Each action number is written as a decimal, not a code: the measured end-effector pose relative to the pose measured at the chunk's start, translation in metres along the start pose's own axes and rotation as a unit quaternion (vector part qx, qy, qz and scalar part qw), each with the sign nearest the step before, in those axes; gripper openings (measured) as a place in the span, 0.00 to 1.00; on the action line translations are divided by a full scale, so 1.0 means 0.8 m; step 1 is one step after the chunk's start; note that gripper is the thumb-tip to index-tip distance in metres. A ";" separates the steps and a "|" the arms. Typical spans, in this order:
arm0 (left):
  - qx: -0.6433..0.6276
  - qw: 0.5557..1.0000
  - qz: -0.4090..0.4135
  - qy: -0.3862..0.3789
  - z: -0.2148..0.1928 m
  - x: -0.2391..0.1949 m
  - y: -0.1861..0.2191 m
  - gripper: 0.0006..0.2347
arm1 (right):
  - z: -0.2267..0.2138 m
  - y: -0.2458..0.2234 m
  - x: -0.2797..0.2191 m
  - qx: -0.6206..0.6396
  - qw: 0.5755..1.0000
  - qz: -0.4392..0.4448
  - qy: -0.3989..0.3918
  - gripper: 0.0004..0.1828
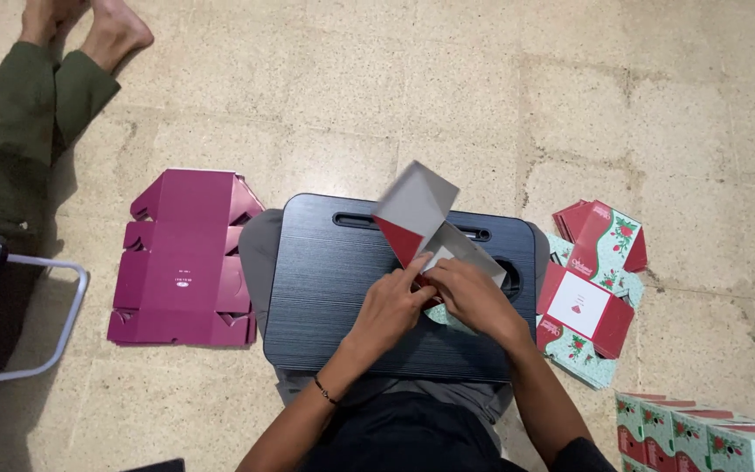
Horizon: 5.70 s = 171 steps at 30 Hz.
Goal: The person assembles a flat-packed cardboard box by folding the flaps and tucking the tabs into slots. They work on a black tray placed on their lap, folding the sides and securing the structure into a finished box.
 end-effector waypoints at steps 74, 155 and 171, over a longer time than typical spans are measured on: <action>-0.070 0.968 -0.178 0.163 -0.002 -0.068 -0.087 0.13 | 0.031 0.052 -0.032 0.049 0.934 0.068 0.347 0.11; -0.162 0.962 -0.208 0.072 -0.038 -0.084 -0.048 0.04 | 0.082 0.027 -0.120 0.006 0.972 0.058 0.227 0.10; -0.156 0.965 -0.202 0.063 -0.019 -0.097 -0.052 0.08 | 0.101 0.036 -0.118 0.035 0.974 0.041 0.218 0.12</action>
Point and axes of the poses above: each hand's wrist, its own x-axis towards the middle knuckle, its own z-axis out of the palm, y = z × x, the point moved 3 cm from there along x, towards the middle knuckle, and after that the axes turned 3 degrees about y, right-handed, at the moved point
